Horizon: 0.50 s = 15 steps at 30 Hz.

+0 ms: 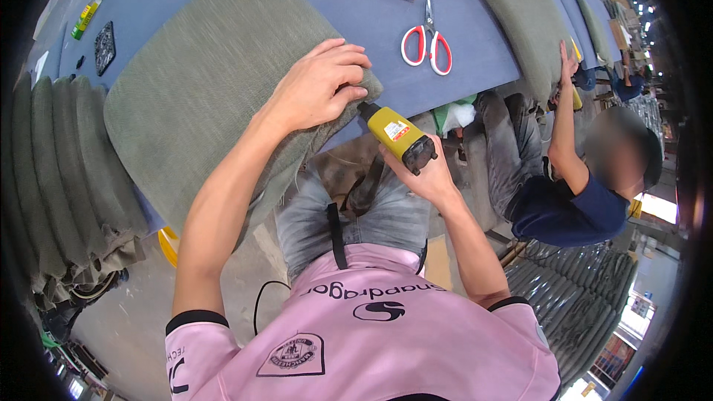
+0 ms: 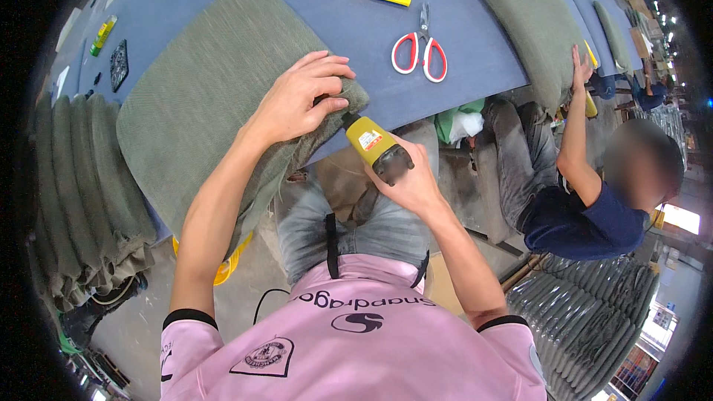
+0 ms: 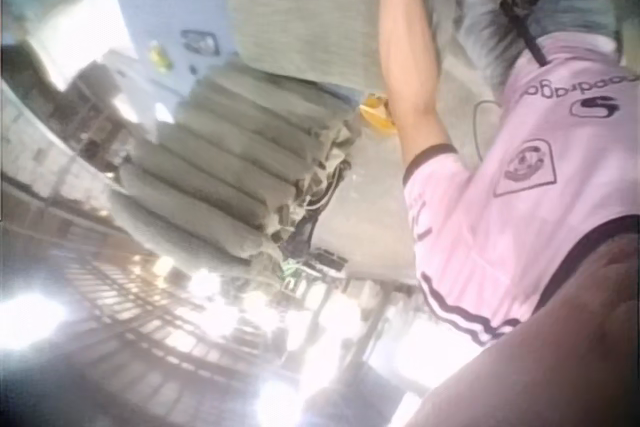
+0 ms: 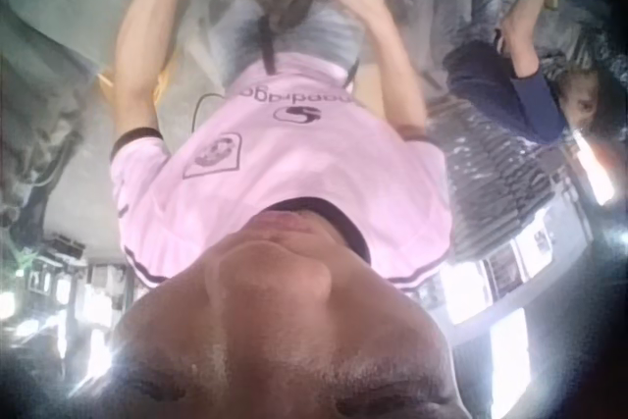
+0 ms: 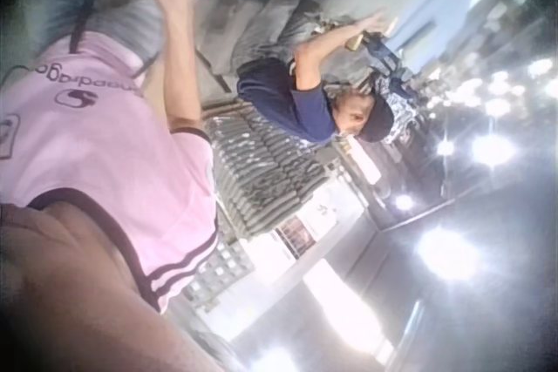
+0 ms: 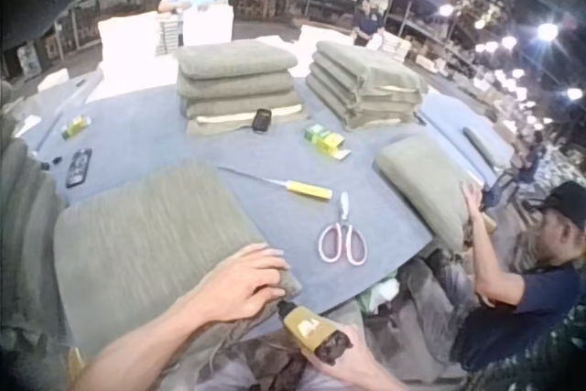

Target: The person staples fabric onto cushion cores using a pneumatic staple gun, trims excess fabric with scissors, and smooths the surface. The person handles multiple cushions, stacking finished units on the table.

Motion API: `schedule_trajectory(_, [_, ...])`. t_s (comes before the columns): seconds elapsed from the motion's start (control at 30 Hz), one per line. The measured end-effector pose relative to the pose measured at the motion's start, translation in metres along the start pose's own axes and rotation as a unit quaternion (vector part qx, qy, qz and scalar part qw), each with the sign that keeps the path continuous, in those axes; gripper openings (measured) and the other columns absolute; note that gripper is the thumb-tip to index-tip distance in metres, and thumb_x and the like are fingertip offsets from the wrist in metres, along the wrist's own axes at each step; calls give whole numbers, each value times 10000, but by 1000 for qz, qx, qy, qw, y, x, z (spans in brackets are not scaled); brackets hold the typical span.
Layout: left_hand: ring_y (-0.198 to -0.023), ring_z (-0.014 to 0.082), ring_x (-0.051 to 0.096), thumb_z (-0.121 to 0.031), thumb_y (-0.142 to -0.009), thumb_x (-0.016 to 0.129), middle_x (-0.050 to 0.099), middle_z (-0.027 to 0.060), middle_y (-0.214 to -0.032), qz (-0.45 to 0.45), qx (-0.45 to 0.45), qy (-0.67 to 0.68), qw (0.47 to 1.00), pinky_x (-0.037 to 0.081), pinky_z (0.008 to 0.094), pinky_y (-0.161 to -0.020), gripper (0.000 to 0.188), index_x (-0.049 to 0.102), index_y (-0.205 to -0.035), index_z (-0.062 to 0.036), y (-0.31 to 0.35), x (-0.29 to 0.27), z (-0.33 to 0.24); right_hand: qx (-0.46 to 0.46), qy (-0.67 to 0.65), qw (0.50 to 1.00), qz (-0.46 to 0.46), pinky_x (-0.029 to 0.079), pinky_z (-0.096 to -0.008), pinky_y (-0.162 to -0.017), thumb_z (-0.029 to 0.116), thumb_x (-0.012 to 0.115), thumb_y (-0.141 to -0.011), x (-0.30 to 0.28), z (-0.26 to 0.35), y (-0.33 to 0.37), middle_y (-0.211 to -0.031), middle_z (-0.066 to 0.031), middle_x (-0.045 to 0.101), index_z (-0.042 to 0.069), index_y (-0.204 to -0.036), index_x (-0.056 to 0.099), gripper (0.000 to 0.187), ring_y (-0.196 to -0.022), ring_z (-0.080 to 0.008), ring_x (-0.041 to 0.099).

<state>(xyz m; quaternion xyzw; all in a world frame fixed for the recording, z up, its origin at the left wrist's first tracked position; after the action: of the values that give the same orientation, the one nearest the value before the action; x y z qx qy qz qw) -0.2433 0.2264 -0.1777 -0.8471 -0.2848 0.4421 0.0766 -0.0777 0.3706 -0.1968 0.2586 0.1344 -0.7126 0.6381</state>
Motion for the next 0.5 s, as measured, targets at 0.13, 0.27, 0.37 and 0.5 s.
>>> schedule_trajectory(0.13, [-1437,325,624,-182,-962,791,753,105,-1361,0,-4,-4,1000,394,547,-1313,244,660,-853,-8,2,2,0,-18,-17,1000,14,603,-412,-798,106,831,-880,3,-3,2,-928,-218,786,-32,-1160,737,326,-845,-410,773])
schedule_trajectory(0.27, [-1436,316,626,-181,-953,798,748,98,-1368,10,7,-8,1000,389,557,-1313,245,656,-837,-19,-1,4,2,23,0,999,25,597,-422,-795,115,832,-877,6,-2,-1,-912,-224,777,-38,-1105,743,288,-827,-415,757])
schedule_trajectory(0.37, [-1448,319,618,-182,-943,802,741,110,-1398,26,-3,3,1000,366,561,-1326,271,640,-794,-23,-1,8,4,29,30,999,23,591,-439,-787,147,842,-875,13,-24,1,-890,-225,765,-38,-1055,750,274,-808,-424,742])
schedule_trajectory(0.5, [-1510,341,566,-166,-909,806,712,144,-1473,63,42,-17,997,312,581,-1350,318,602,-716,-19,0,-13,-9,25,-12,999,-31,586,-492,-805,234,873,-876,2,-23,1,-892,-232,760,-32,-1040,762,332,-849,-466,722])
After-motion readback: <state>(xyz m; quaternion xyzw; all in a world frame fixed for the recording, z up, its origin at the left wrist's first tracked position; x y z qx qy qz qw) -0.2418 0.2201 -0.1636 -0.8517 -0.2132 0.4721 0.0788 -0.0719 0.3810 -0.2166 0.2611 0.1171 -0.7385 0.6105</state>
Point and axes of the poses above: each hand's wrist, its own y-axis away from the middle knuckle, its own x-axis out of the palm, z = x × y, the point moved 7 cm from there along -y, towards the middle knuckle
